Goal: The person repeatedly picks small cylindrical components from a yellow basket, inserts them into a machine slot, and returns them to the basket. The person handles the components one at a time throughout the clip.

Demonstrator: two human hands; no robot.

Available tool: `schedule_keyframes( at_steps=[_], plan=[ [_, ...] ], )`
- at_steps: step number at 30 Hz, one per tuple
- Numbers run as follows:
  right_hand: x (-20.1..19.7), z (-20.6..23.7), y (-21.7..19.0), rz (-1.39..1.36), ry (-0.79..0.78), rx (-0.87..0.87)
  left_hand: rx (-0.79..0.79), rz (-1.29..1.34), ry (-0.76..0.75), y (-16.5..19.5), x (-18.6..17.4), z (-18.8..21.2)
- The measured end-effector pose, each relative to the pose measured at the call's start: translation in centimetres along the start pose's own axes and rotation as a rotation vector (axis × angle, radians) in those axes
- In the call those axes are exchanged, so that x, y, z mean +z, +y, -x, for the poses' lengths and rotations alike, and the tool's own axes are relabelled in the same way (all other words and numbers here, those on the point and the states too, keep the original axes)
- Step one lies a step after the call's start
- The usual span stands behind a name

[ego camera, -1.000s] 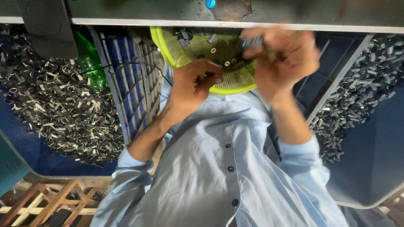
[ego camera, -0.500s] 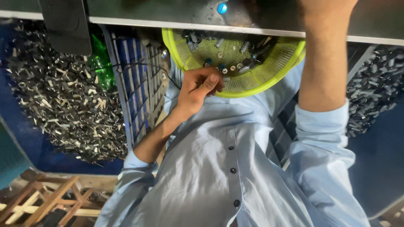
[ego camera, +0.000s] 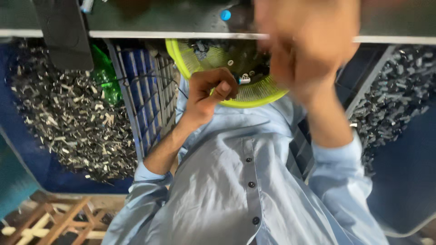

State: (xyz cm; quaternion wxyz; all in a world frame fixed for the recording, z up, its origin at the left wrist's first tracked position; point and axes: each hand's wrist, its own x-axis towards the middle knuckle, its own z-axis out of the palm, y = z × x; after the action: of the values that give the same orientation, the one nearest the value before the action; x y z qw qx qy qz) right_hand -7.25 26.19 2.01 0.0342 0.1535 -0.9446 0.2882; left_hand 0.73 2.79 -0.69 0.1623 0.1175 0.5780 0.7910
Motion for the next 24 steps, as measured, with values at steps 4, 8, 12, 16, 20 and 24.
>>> schedule_keyframes(
  at_steps=[4,8,12,16,20,24],
  plan=[
    [4.3,7.1,-3.0,-0.561,0.013,-0.12,-0.063,0.099,0.05,1.0,-0.3,0.3],
    [7.0,11.4,-4.0,-1.022,0.206,0.377,0.181,-0.237,-0.01,1.8,0.4,-0.5],
    [5.9,11.3,-3.8,-0.669,0.328,0.262,0.056,-0.25,0.066,2.1,1.5,-2.7],
    [4.5,10.2,-3.5,-0.862,0.351,0.312,0.191,-0.475,-0.03,2.3,1.8,-3.4],
    [5.2,10.1,-3.3,-1.328,0.338,0.373,0.482,-0.588,0.025,1.7,1.5,-2.7],
    [7.4,10.3,-2.8,-1.223,0.268,0.294,0.579,-0.924,-0.008,1.5,0.8,-1.7]
  ],
)
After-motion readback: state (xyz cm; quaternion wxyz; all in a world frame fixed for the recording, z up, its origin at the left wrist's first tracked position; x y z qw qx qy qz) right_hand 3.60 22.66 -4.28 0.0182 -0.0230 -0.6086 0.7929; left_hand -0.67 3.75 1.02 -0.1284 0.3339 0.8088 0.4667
